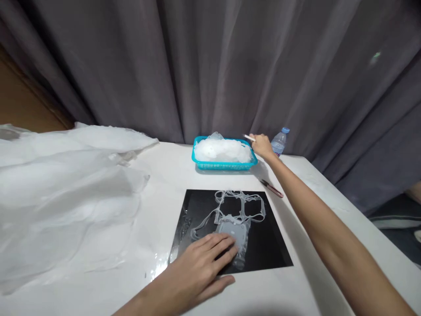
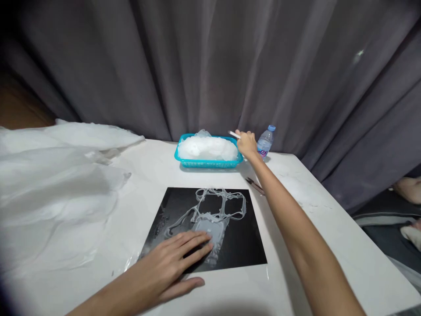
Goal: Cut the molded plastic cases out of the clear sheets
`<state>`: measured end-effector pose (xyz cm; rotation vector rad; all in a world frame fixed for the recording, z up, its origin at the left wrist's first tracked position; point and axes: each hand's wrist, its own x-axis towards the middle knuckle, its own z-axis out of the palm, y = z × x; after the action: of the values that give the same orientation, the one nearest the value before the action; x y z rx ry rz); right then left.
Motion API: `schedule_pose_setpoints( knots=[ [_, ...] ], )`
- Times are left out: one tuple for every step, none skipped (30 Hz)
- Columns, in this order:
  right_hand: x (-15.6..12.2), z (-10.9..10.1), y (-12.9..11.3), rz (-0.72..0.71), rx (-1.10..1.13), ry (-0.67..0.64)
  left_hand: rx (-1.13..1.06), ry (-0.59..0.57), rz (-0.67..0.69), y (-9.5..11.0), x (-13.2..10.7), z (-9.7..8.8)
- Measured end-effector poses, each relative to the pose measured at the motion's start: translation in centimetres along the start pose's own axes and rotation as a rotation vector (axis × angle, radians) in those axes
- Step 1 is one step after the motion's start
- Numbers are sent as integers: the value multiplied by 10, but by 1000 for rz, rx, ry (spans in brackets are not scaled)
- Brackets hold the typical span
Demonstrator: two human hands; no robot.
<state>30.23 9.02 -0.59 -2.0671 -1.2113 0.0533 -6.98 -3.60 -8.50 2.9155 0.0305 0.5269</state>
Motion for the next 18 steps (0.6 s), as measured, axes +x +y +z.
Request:
schedule_pose_setpoints(
  knots=[
    [-11,-6,-2,-26,2,18,-28,-23,-8,0,-1,0],
    [-25,-13,-3,-52,15,35,-53,-43,-21,0,-1,1],
    [-44,-20,-3,-70,31,49,-75,-60,-37,-1,-2,2],
    [-67,-28,-4,-95,67,70,-93,-71,-56,-1,-1,3],
    [-94,-36,-4,-154,206,64,-101,-75,-74,-1,-1,5],
    [-122,-43,-4,-195,348,-3,-97,-75,-90,-1,0,7],
    [-152,-49,-4,-226,463,-97,-85,-75,-103,0,1,8],
    [-180,-53,-3,-273,530,-237,-71,-75,-113,0,2,10],
    [-206,-57,-2,-316,545,-359,-59,-78,-117,0,2,10],
    [-228,-59,-1,-310,502,-425,-54,-85,-116,0,3,10],
    [-246,-59,1,-277,470,-473,-58,-94,-111,0,3,9],
    [-259,-58,3,-258,478,-521,-69,-101,-105,-1,4,8],
    [-268,-56,5,-228,488,-556,-85,-101,-99,-1,4,6],
    [-274,-54,8,-203,506,-587,-104,-92,-97,-1,4,4],
    [-277,-51,10,-186,525,-615,-123,-75,-97,-2,4,2],
    [-279,-48,11,-176,538,-635,-139,-60,-103,-2,4,1],
    [-279,-46,12,-178,544,-648,-150,-50,-114,-2,4,-1],
    [-279,-44,13,-194,543,-656,-157,-49,-127,-2,4,-2]
  ],
)
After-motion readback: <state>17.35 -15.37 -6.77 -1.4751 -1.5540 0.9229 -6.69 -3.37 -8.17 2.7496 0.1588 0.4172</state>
